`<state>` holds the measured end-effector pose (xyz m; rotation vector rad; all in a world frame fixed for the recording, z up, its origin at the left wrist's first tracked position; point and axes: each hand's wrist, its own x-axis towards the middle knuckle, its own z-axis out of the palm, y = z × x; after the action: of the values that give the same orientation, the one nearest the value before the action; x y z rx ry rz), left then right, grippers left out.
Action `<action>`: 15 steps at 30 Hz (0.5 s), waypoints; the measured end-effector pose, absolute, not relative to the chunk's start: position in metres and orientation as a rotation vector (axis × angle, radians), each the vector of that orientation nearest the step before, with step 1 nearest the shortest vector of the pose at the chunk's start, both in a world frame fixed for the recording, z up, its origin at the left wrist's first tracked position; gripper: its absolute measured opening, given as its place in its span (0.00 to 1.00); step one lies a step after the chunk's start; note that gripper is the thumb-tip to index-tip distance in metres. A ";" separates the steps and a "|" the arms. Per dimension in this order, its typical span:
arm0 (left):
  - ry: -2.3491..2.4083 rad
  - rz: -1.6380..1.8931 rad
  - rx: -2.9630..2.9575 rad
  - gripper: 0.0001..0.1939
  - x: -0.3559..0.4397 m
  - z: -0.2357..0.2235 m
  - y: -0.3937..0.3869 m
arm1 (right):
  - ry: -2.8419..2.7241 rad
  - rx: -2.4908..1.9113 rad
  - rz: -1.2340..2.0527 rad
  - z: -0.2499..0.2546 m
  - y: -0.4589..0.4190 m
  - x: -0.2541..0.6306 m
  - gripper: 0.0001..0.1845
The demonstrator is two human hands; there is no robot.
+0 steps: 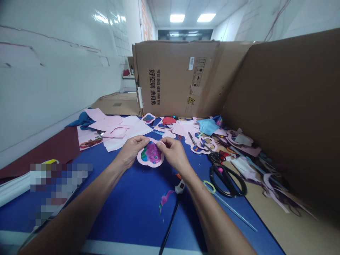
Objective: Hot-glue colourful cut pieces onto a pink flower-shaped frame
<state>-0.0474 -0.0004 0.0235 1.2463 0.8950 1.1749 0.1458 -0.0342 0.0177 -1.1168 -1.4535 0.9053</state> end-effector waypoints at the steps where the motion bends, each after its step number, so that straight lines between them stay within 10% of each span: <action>1: 0.894 1.171 1.263 0.24 -0.047 0.023 -0.001 | -1.459 -1.113 0.903 0.018 -0.034 0.145 0.20; 15: 0.880 1.101 1.243 0.22 -0.043 0.020 -0.005 | -1.430 -1.081 1.012 0.019 -0.039 0.138 0.20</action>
<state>-0.0425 -0.0054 0.0205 1.2430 0.8805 1.1006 0.1382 -0.0390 0.0189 -1.0808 -1.4297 1.0124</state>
